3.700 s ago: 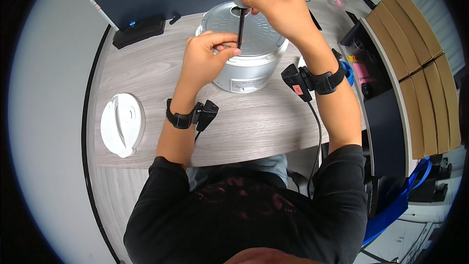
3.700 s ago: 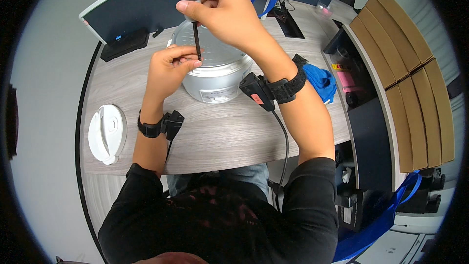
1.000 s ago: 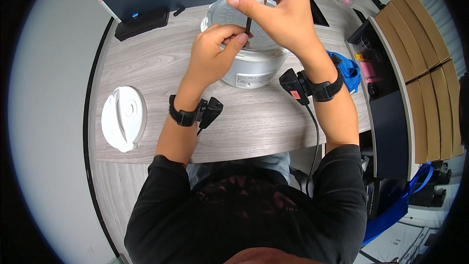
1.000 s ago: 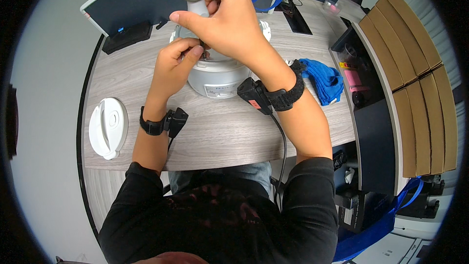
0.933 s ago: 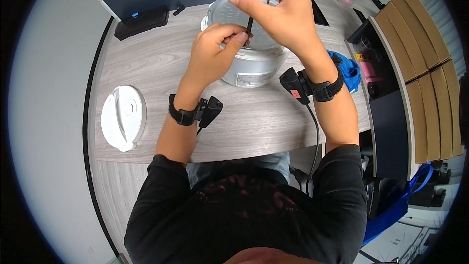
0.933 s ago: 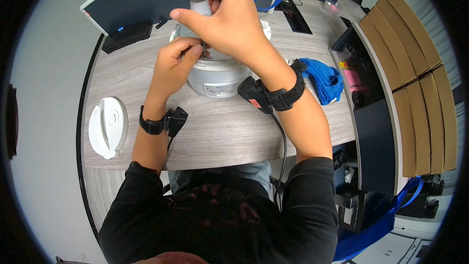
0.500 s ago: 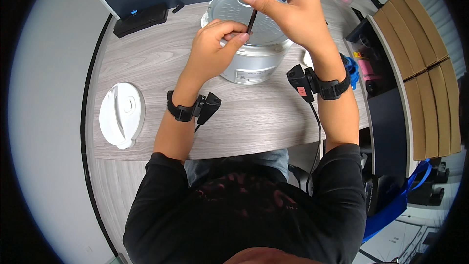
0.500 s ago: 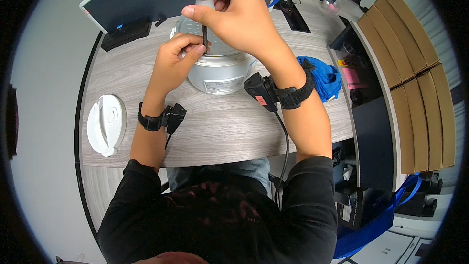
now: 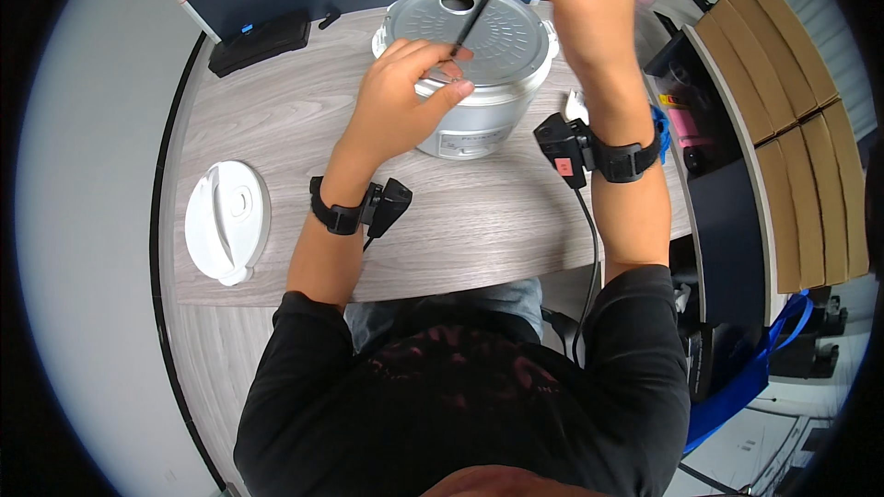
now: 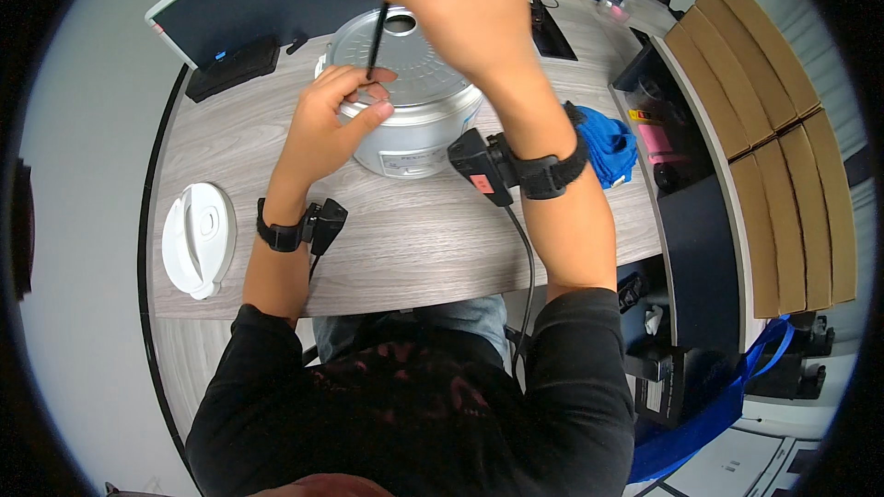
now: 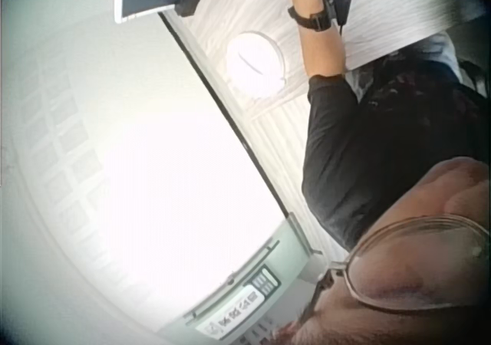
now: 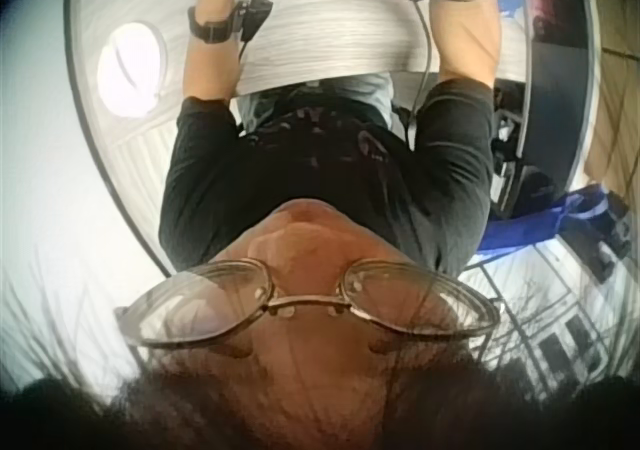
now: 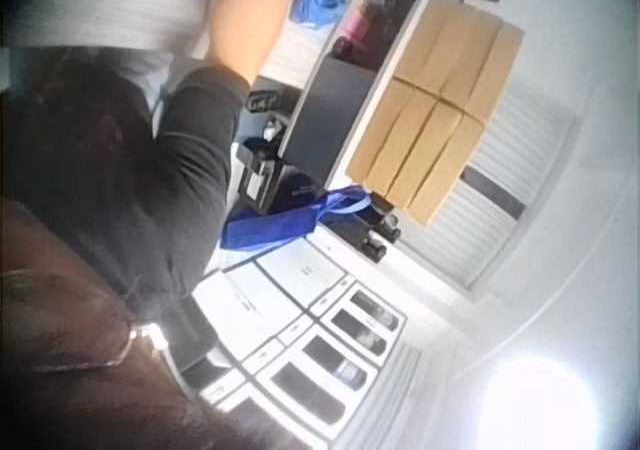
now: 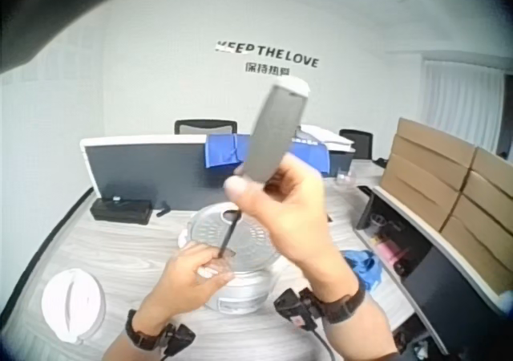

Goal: The person assembles a white rice cooker by securing the lid with a screwdriver, then wiping the exterior with a blue cloth. The person handles the cooker, lid, screwdriver, and cloth throughout the task.

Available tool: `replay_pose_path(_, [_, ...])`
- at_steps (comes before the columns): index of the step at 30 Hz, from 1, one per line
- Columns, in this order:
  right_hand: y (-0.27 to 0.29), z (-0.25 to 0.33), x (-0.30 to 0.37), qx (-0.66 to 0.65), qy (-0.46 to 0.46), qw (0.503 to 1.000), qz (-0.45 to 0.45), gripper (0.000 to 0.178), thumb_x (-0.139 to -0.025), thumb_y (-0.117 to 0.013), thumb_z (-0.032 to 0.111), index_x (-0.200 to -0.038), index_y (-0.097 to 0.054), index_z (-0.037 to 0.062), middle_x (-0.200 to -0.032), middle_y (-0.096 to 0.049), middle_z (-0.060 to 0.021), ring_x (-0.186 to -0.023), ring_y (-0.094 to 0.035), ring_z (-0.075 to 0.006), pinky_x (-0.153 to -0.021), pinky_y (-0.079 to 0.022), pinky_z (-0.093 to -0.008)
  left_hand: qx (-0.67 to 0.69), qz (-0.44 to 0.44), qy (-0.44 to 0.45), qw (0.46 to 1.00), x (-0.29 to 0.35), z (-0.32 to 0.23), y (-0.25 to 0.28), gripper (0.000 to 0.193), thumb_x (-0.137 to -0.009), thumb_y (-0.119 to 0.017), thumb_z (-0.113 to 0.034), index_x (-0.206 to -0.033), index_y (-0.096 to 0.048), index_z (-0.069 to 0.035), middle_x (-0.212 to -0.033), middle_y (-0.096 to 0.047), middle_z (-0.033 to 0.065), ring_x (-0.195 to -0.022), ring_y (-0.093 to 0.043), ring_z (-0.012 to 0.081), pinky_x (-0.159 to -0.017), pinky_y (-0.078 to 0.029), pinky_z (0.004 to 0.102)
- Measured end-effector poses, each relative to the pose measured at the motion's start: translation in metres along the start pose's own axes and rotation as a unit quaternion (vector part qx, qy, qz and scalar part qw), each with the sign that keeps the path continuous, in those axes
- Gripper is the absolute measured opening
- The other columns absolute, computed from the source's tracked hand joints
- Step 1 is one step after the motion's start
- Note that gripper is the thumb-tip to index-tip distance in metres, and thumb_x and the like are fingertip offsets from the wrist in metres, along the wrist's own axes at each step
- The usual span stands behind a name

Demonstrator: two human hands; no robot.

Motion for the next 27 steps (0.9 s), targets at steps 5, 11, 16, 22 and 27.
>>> replay_pose_path(5, [0.053,-0.022,0.032,0.152,-0.032,0.988,0.015,0.029,-0.09,-0.077,0.028,-0.096,-0.071,0.0008,-0.083,-0.068,-0.0029,-0.073,-0.059,-0.009,-0.068,-0.047,-0.0252,-0.105,-0.019,-0.043,0.993,0.012,-0.016,-0.011,0.039,-0.072,-0.088,-0.026,-0.105,-0.074,-0.01,-0.097,-0.065,0.003,-0.094,-0.056,0.0243,-0.083,-0.046,0.0359])
replay_pose_path(11, [0.093,-0.092,0.076,0.161,-0.147,0.976,0.013,0.028,-0.09,-0.073,0.027,-0.106,-0.076,0.004,-0.094,-0.071,-0.0053,-0.087,-0.062,-0.0137,-0.079,-0.049,-0.0308,-0.161,-0.058,-0.03,0.985,0.014,-0.011,-0.027,0.04,-0.065,-0.091,-0.025,-0.099,-0.073,-0.012,-0.1,-0.061,0.0018,-0.099,-0.054,0.0246,-0.087,-0.043,0.0359])
replay_pose_path(16, [0.094,-0.098,0.074,0.148,-0.115,0.982,0.01,0.032,-0.09,-0.07,0.03,-0.108,-0.075,0.0044,-0.103,-0.072,-0.0061,-0.091,-0.06,-0.0138,-0.082,-0.048,-0.031,-0.09,0.004,-0.012,0.996,0.014,0.005,0.0,0.036,-0.066,-0.089,-0.018,-0.098,-0.072,-0.014,-0.101,-0.061,0.0001,-0.101,-0.052,0.0236,-0.092,-0.043,0.0385])
replay_pose_path(22, [0.079,-0.09,0.075,0.086,-0.136,0.984,0.082,0.042,-0.09,-0.068,0.036,-0.118,-0.071,0.0044,-0.113,-0.074,-0.0089,-0.094,-0.057,-0.0135,-0.085,-0.046,-0.03,-0.028,0.116,0.016,0.993,0.016,0.033,0.045,0.037,-0.069,-0.085,-0.011,-0.102,-0.07,-0.013,-0.124,-0.059,0.0026,-0.121,-0.05,0.0268,-0.105,-0.042,0.0402])
replay_pose_path(27, [0.057,-0.097,0.084,0.079,-0.117,0.98,0.138,0.047,-0.091,-0.068,0.036,-0.125,-0.067,0.0037,-0.118,-0.073,-0.0108,-0.1,-0.06,-0.0158,-0.092,-0.049,-0.034,-0.127,0.099,0.034,0.986,0.019,0.057,0.083,0.041,-0.072,-0.079,-0.003,-0.11,-0.07,-0.014,-0.143,-0.054,0.007,-0.136,-0.045,0.0304,-0.111,-0.041,0.0427])
Point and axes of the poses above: each hand's wrist, its own x-axis away from the middle knuckle, its own y-axis out of the back of the hand, z = x × y, the point moved 5 cm from there along -x, towards the middle knuckle
